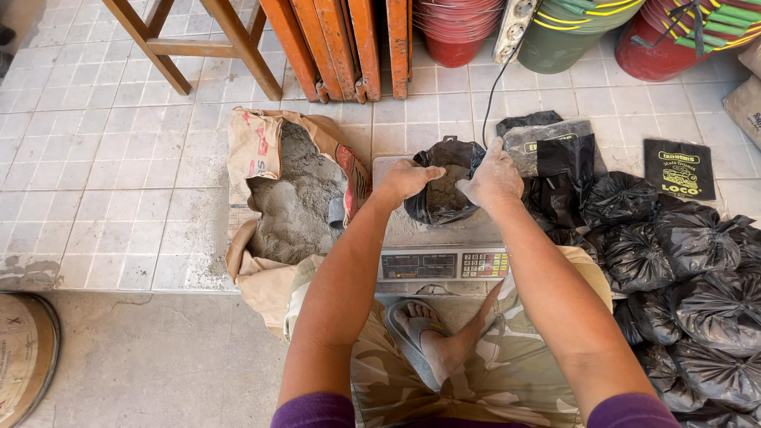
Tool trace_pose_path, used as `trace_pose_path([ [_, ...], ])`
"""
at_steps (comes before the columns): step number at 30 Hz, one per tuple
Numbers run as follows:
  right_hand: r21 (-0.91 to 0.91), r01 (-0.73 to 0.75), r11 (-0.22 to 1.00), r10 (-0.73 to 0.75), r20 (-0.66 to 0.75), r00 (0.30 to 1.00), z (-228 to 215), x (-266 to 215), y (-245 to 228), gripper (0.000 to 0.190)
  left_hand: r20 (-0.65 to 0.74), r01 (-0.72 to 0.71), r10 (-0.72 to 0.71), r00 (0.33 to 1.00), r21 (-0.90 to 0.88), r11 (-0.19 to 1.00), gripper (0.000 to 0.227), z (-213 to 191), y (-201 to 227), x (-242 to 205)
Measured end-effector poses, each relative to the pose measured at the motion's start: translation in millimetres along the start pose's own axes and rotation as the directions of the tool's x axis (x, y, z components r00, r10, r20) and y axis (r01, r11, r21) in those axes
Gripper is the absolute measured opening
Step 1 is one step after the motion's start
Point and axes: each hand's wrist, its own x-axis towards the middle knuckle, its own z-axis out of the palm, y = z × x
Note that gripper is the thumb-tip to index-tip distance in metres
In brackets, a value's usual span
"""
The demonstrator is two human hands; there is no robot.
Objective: The person scoops cement powder from a large bag into small plastic bags and weighs each one on a scale.
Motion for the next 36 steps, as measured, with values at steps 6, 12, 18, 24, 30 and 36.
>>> trace_pose_path([
  [6,-0.021,-0.021,1.000,0.022,0.049,0.999,-4,1,-1,0.091,-0.009,-0.032,0.033,0.999,0.007,0.999,0.061,8,-9,15],
  [12,-0.025,-0.019,1.000,0.021,0.083,0.996,-5,0,-1,0.092,-0.099,-0.064,0.059,0.993,-0.050,0.997,0.052,12,-25,39],
  [18,0.058,-0.064,0.996,0.063,0.012,0.998,37,54,21,0.035,-0.170,-0.134,0.044,0.985,-0.568,0.812,0.030,-5,8,8],
  [24,0.220,0.149,0.964,-0.123,-0.128,0.984,19,37,-15,0.036,-0.422,-0.403,0.147,0.894,-0.620,0.673,0.021,-53,-4,-12],
  [30,0.466,0.442,0.766,-0.407,-0.179,0.896,61,41,-95,0.022,-0.553,-0.434,0.036,0.832,-0.610,0.663,0.024,-123,-30,-99],
  [36,0.687,0.285,0.668,-0.439,0.055,0.897,107,-6,-172,0.016,-0.544,-0.317,-0.022,0.839,-0.522,0.792,0.046,-173,-129,-112],
])
